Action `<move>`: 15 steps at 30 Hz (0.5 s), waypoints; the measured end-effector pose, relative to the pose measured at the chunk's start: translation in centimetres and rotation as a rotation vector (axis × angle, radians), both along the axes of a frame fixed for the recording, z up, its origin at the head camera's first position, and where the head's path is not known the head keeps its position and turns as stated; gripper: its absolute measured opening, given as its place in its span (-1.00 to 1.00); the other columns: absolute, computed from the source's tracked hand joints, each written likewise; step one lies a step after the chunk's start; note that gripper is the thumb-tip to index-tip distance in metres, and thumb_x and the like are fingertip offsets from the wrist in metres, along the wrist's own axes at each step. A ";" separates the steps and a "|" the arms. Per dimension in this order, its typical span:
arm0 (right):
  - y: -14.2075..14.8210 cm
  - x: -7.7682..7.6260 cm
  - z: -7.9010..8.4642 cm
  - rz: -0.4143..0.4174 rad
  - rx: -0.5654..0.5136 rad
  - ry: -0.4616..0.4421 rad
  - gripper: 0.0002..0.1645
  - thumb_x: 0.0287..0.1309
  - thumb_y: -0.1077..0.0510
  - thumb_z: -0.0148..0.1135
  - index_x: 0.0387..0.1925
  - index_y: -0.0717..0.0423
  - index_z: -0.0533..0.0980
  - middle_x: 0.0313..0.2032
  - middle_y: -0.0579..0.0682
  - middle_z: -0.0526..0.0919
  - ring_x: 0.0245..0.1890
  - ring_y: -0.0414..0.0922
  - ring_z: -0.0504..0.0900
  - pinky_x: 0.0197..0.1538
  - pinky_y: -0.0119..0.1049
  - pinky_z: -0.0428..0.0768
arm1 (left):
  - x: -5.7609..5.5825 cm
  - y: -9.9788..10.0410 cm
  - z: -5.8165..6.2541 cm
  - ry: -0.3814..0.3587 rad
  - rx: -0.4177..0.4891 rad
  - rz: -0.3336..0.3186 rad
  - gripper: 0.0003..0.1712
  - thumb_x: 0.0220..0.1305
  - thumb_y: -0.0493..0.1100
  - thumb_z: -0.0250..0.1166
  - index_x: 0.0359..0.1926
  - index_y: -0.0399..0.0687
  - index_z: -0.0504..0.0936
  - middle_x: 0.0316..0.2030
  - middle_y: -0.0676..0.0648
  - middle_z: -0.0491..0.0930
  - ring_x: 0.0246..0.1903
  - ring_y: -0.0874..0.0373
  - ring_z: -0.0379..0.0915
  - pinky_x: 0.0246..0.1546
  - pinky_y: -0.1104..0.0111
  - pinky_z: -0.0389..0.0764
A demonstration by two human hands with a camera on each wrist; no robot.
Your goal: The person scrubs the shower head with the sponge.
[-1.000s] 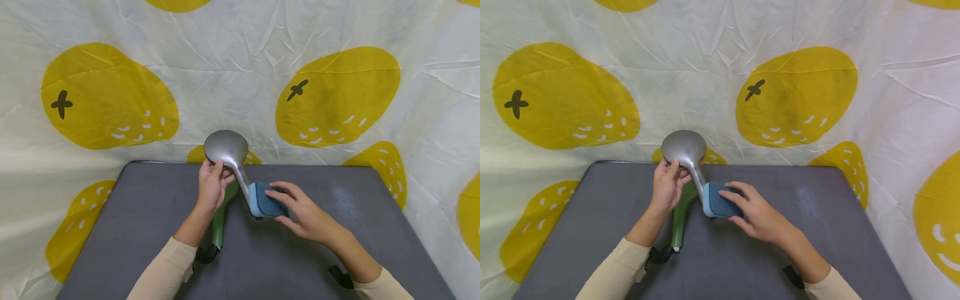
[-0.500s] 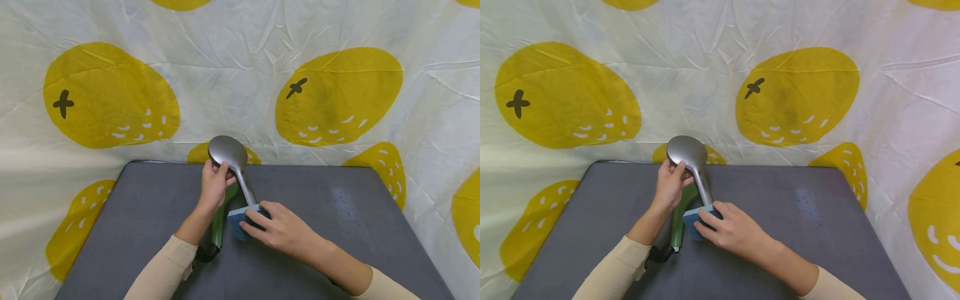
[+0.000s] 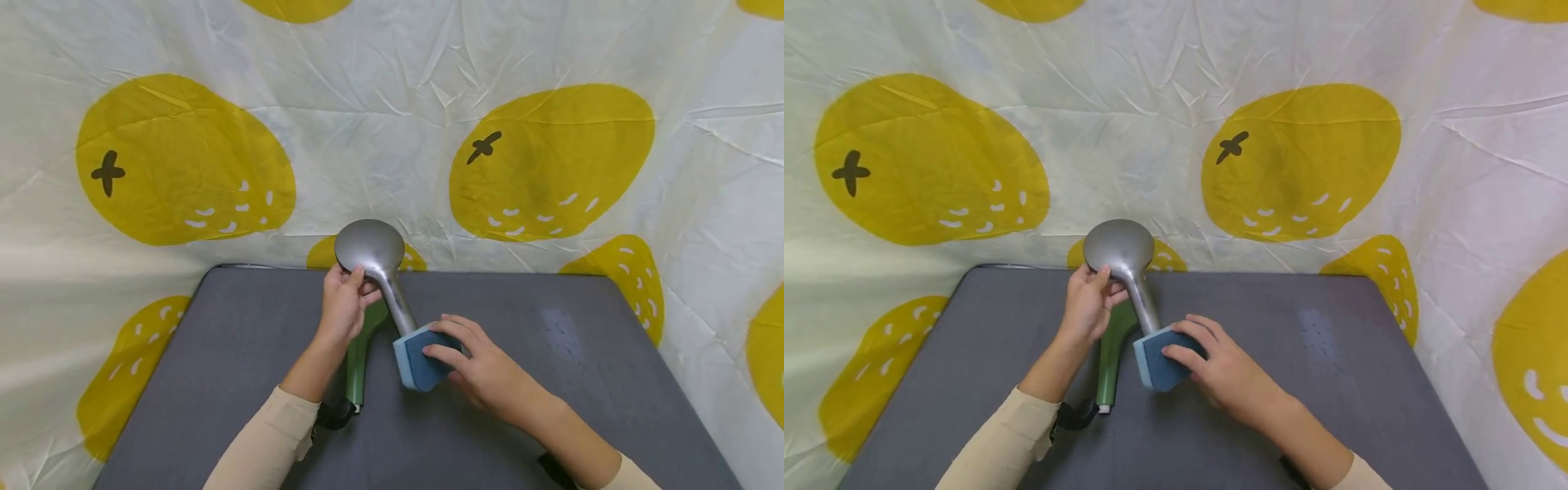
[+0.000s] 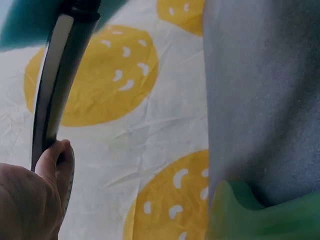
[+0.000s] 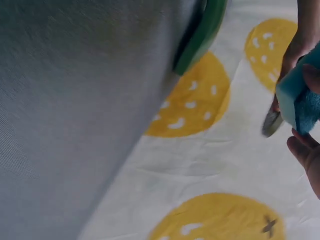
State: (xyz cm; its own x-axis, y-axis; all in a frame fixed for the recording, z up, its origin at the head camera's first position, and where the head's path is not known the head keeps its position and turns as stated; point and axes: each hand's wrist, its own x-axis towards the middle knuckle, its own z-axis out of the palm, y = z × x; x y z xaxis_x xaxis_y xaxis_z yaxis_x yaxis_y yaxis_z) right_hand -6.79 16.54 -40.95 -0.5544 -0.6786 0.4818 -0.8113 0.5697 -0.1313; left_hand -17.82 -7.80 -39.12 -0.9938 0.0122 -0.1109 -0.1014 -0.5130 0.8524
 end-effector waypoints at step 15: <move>0.8 0.3 -0.5 -0.004 -0.062 -0.046 -0.42 0.36 0.03 0.37 0.35 -0.04 0.49 0.35 0.19 0.41 0.29 0.14 0.39 0.27 -0.21 0.54 | 0.4 0.3 0.3 0.014 0.001 0.027 -0.62 0.62 -0.34 -0.08 0.33 -0.43 0.23 -0.11 -0.21 0.51 -0.46 0.19 0.61 -0.34 0.29 0.79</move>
State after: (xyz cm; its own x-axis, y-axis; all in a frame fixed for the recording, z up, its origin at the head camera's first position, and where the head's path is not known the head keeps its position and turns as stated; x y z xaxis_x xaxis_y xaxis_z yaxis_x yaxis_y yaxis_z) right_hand -6.46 17.31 -41.48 -0.5794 -0.6463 0.4965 -0.8015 0.5623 -0.2034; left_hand -17.44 -7.49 -38.83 -0.9952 -0.0143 -0.0971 -0.0759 -0.5160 0.8532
